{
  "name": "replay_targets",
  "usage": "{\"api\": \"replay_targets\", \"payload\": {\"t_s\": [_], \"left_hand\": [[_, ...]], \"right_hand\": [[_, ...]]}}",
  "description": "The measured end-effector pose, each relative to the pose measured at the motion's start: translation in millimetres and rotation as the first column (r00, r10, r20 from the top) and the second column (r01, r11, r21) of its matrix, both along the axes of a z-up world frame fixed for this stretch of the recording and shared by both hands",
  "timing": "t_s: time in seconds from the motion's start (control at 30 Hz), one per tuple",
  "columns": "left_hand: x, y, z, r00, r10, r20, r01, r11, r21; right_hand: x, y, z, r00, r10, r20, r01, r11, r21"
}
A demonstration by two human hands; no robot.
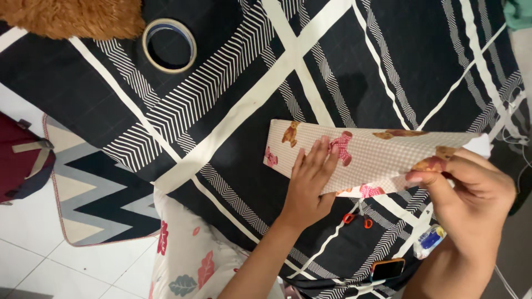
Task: The person wraps a small rectangular box with patterned wrapping paper on a bed. They fold the paper edges, crease the folds, and secure the package with tape, completing the wrapping process.
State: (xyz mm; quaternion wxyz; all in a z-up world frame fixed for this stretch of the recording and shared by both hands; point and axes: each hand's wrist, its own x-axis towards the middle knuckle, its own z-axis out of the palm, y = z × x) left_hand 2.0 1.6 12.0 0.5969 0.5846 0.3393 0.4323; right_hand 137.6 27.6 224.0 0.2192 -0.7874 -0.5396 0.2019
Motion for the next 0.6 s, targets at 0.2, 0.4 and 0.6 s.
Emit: {"api": "replay_targets", "payload": {"t_s": [0.2,0.4,0.6], "left_hand": [[-8.0,5.8,5.8,0.999,-0.041,-0.03,0.042,0.999,0.022],[-2.5,13.4,18.5,0.995,-0.087,-0.045,0.088,0.996,0.007],[1.1,20.8,22.3,0.998,-0.016,-0.067,0.015,1.0,-0.018]], "right_hand": [[11.0,3.8,-2.2,0.999,0.032,0.035,-0.032,0.999,-0.001],[16.7,0.5,-6.7,0.995,0.095,0.034,-0.096,0.995,0.026],[-12.8,-19.8,-29.0,0.997,-0.01,0.077,-0.011,0.964,0.264]]}}
